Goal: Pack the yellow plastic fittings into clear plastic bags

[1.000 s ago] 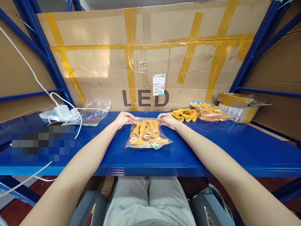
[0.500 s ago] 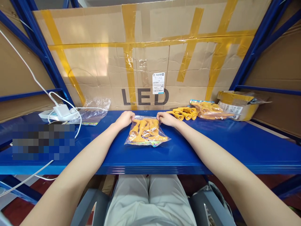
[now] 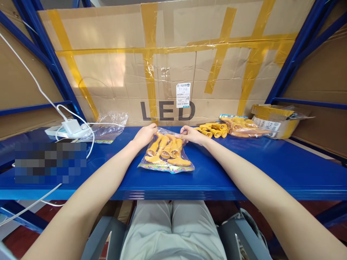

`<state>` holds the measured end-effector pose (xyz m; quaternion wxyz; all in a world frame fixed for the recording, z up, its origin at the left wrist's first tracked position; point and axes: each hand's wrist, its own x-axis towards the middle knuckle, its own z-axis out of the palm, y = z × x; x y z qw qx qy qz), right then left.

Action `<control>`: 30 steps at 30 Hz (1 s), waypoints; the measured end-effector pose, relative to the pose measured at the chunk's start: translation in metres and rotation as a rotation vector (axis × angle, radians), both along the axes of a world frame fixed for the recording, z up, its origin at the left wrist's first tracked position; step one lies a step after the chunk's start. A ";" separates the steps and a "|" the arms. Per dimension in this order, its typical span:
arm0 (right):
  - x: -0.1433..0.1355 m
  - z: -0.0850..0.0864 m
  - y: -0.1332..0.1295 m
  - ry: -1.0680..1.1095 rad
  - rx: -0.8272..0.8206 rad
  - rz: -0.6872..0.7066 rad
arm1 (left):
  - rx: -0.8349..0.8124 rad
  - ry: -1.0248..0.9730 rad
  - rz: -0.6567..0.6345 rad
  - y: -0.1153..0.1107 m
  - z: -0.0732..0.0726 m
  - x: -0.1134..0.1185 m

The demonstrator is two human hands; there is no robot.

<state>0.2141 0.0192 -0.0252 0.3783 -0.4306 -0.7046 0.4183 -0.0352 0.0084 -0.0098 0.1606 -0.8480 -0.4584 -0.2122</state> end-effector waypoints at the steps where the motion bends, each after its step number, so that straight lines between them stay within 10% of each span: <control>1: 0.001 0.002 -0.001 0.022 -0.045 0.031 | 0.021 0.019 0.000 -0.001 0.001 0.001; 14: 0.012 0.015 -0.014 0.048 -0.460 0.373 | 0.221 0.141 -0.043 -0.012 0.006 0.021; 30: 0.017 0.026 -0.003 0.480 -0.469 -0.067 | 0.070 -0.401 0.051 0.021 -0.008 -0.035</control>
